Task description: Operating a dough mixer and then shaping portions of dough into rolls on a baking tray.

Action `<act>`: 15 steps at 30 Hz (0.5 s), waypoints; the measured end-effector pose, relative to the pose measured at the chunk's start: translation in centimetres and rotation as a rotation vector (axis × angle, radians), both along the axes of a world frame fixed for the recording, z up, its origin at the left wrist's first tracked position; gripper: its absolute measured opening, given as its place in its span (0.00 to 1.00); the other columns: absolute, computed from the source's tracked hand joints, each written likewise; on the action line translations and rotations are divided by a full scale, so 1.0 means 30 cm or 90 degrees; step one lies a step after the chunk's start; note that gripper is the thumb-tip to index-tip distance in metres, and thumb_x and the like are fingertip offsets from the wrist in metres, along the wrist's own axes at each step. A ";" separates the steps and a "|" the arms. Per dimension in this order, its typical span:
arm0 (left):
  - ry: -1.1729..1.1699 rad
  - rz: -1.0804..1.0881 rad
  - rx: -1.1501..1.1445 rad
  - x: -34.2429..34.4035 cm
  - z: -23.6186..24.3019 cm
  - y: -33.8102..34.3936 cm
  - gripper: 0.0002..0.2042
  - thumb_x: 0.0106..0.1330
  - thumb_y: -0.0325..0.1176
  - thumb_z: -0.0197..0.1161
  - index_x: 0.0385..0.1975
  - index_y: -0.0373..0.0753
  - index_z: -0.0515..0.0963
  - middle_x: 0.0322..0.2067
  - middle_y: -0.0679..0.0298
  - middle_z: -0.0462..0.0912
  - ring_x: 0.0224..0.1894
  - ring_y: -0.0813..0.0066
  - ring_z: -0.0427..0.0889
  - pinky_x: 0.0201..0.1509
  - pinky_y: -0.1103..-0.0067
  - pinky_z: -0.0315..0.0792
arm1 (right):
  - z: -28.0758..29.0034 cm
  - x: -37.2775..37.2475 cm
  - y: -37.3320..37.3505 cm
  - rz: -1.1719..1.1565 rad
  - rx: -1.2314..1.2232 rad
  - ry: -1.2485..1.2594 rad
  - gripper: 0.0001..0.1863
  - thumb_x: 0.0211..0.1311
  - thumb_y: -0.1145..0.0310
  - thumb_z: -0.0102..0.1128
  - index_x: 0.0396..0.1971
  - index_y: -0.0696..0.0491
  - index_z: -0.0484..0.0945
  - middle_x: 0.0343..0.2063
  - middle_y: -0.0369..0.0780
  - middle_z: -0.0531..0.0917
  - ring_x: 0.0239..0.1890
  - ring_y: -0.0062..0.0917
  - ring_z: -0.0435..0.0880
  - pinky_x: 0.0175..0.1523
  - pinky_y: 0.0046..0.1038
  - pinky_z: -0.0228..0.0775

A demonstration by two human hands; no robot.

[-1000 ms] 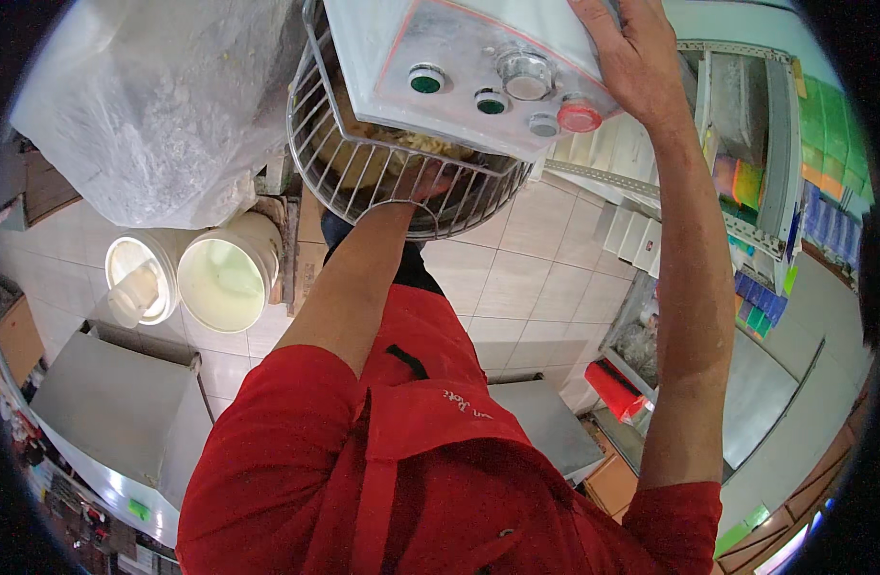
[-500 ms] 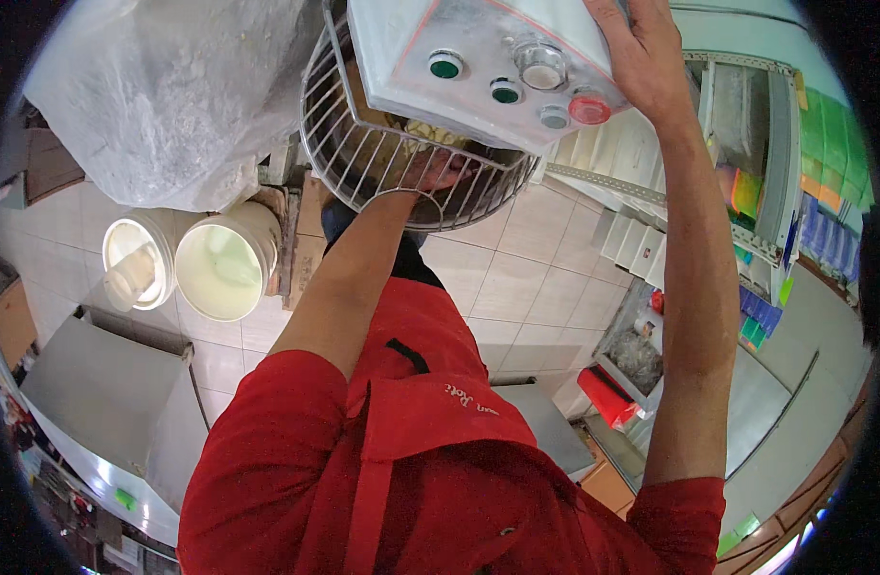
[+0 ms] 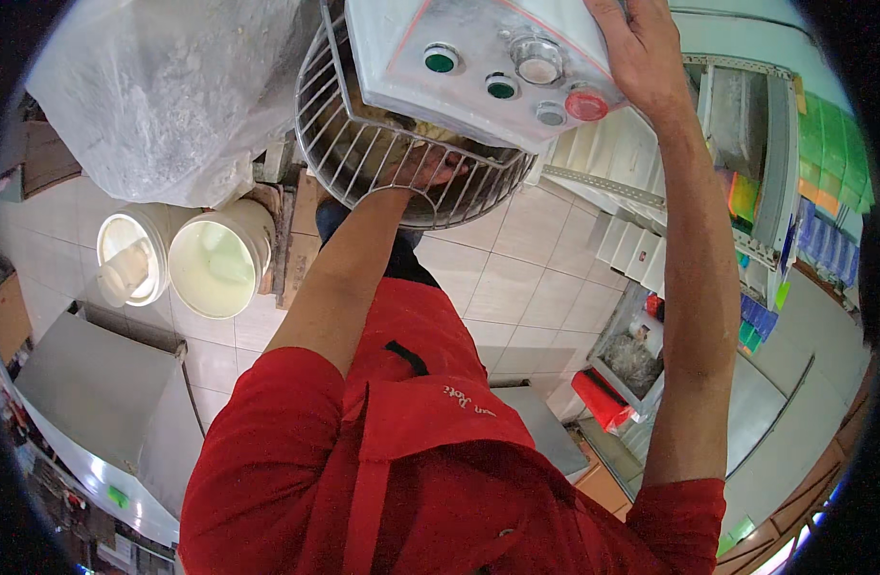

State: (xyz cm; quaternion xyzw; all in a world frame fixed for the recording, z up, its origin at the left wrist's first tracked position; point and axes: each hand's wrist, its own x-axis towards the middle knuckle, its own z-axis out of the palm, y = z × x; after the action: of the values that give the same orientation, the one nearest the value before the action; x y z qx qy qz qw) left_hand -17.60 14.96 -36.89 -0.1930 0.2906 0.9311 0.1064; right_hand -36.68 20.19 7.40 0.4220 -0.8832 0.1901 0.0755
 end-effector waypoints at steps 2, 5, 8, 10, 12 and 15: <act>0.020 -0.015 -0.043 -0.010 -0.020 0.024 0.36 0.71 0.63 0.59 0.72 0.47 0.69 0.70 0.56 0.74 0.72 0.50 0.71 0.77 0.47 0.65 | 0.000 0.001 -0.002 -0.006 0.000 -0.005 0.22 0.75 0.62 0.58 0.63 0.56 0.77 0.62 0.50 0.78 0.67 0.45 0.75 0.73 0.38 0.63; 0.048 -0.031 -0.110 -0.018 -0.062 0.020 0.36 0.71 0.62 0.58 0.72 0.48 0.69 0.70 0.56 0.74 0.72 0.50 0.71 0.77 0.47 0.65 | -0.001 0.001 -0.012 -0.008 0.000 -0.011 0.22 0.75 0.62 0.58 0.63 0.56 0.77 0.62 0.50 0.78 0.67 0.45 0.75 0.73 0.39 0.62; 0.078 -0.055 -0.172 -0.011 -0.103 0.027 0.35 0.71 0.62 0.58 0.72 0.48 0.69 0.70 0.56 0.74 0.72 0.50 0.71 0.77 0.47 0.65 | -0.005 -0.001 -0.005 -0.016 0.003 -0.008 0.22 0.75 0.62 0.59 0.63 0.55 0.77 0.62 0.50 0.78 0.67 0.45 0.74 0.74 0.39 0.62; 0.097 -0.066 -0.215 -0.010 -0.129 0.027 0.35 0.71 0.62 0.58 0.72 0.48 0.69 0.70 0.57 0.74 0.72 0.50 0.71 0.77 0.47 0.64 | -0.007 -0.002 -0.008 -0.014 0.003 -0.006 0.22 0.75 0.62 0.59 0.63 0.55 0.77 0.62 0.50 0.78 0.67 0.45 0.74 0.74 0.39 0.62; 0.116 -0.080 -0.256 -0.012 -0.151 0.046 0.35 0.71 0.62 0.58 0.72 0.49 0.69 0.70 0.57 0.74 0.72 0.50 0.71 0.77 0.47 0.64 | -0.007 -0.003 -0.006 -0.017 0.004 -0.006 0.22 0.75 0.62 0.59 0.63 0.55 0.77 0.61 0.50 0.78 0.67 0.45 0.74 0.74 0.38 0.62; 0.146 -0.101 -0.318 -0.017 -0.193 0.041 0.34 0.71 0.62 0.58 0.72 0.49 0.69 0.70 0.57 0.74 0.72 0.50 0.71 0.77 0.47 0.64 | -0.007 -0.004 -0.003 -0.010 -0.002 -0.002 0.22 0.75 0.62 0.59 0.63 0.55 0.78 0.61 0.50 0.79 0.66 0.45 0.75 0.73 0.38 0.63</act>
State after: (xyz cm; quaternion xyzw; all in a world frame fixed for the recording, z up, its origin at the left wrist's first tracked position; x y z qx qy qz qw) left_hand -18.11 16.19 -42.67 -0.0831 0.5350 0.8354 0.0943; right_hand -36.79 20.10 7.19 0.4143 -0.8864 0.1916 0.0763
